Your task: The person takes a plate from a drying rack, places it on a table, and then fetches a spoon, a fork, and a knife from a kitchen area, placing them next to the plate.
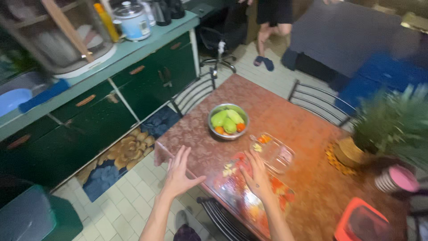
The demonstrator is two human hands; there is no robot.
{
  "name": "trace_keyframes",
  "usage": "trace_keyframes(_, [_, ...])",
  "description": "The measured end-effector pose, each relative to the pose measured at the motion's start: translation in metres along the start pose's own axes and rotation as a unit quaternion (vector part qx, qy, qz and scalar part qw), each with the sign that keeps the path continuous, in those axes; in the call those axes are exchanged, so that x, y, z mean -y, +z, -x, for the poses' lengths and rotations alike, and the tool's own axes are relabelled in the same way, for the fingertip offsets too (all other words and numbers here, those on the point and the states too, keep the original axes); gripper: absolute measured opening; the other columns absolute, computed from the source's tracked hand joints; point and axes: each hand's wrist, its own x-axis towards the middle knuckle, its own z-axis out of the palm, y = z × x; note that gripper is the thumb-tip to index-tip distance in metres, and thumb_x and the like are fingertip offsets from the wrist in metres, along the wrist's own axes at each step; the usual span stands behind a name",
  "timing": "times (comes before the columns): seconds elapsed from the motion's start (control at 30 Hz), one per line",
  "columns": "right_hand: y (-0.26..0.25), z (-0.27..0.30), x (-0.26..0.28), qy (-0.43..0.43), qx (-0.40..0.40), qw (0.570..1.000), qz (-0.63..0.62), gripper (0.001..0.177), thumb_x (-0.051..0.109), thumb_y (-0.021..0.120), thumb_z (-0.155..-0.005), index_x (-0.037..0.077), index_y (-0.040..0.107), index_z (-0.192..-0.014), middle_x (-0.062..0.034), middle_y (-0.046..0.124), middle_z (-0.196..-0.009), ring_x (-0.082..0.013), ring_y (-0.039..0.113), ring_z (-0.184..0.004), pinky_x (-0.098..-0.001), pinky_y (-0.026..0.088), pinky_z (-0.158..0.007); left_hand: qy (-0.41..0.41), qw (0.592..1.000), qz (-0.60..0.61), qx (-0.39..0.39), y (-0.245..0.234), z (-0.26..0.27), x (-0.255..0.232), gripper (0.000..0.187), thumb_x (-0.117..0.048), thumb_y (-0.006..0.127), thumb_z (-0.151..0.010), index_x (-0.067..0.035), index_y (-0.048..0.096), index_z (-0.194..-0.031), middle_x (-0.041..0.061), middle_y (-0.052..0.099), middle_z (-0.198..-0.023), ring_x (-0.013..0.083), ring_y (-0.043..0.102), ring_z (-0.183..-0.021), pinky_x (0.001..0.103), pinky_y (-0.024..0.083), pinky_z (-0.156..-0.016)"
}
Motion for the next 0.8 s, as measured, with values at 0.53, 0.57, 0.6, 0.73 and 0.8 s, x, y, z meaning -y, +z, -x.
trace_keyframes(0.53, [0.195,-0.141,0.135,-0.138,0.127,0.982,-0.001,0.063,0.028,0.068,-0.091,0.01,0.047,-0.148,-0.0196,0.039,-0.158,-0.0399,0.03,-0.15,-0.0476,0.029,-0.12,-0.119,0.986,-0.003,-0.118,-0.131,0.004,0.193,0.115,-0.053,0.09,-0.064,-0.006,0.032,-0.152,0.02,0.033,-0.16,0.0395,0.034,-0.146,0.057,0.026,-0.117])
trace_keyframes(0.57, [0.206,-0.146,0.145,-0.121,0.143,0.982,-0.003,0.063,0.028,0.068,-0.091,0.01,0.047,-0.148,-0.0198,0.038,-0.159,-0.0398,0.03,-0.15,-0.0473,0.03,-0.119,-0.126,0.985,0.003,-0.118,-0.14,0.006,0.203,0.116,-0.052,0.09,-0.064,-0.006,0.032,-0.152,0.021,0.031,-0.159,0.0399,0.033,-0.146,0.055,0.027,-0.116])
trace_keyframes(0.6, [0.215,-0.156,0.155,-0.107,0.157,0.982,-0.003,0.063,0.027,0.068,-0.091,0.011,0.047,-0.148,-0.0201,0.037,-0.159,-0.0396,0.03,-0.15,-0.047,0.031,-0.118,-0.131,0.984,0.009,-0.12,-0.151,0.003,0.211,0.116,-0.051,0.09,-0.064,-0.006,0.031,-0.153,0.022,0.03,-0.158,0.0402,0.031,-0.147,0.053,0.027,-0.116])
trace_keyframes(0.73, [0.248,-0.187,0.189,-0.15,0.163,0.975,-0.008,0.062,0.026,0.067,-0.091,0.009,0.048,-0.148,-0.0215,0.039,-0.159,-0.0395,0.032,-0.15,-0.0475,0.031,-0.119,-0.153,0.98,0.001,-0.129,-0.189,-0.003,0.246,0.115,-0.052,0.089,-0.065,-0.007,0.032,-0.154,0.019,0.03,-0.161,0.0395,0.032,-0.146,0.054,0.025,-0.119])
trace_keyframes(0.8, [0.264,-0.202,0.202,-0.146,0.174,0.974,0.002,0.061,0.03,0.068,-0.092,0.009,0.048,-0.146,-0.0216,0.039,-0.158,-0.0394,0.033,-0.148,-0.0467,0.032,-0.118,-0.181,0.975,0.013,-0.129,-0.201,-0.007,0.262,0.115,-0.053,0.088,-0.064,-0.009,0.031,-0.154,0.019,0.029,-0.162,0.0382,0.032,-0.147,0.051,0.028,-0.118])
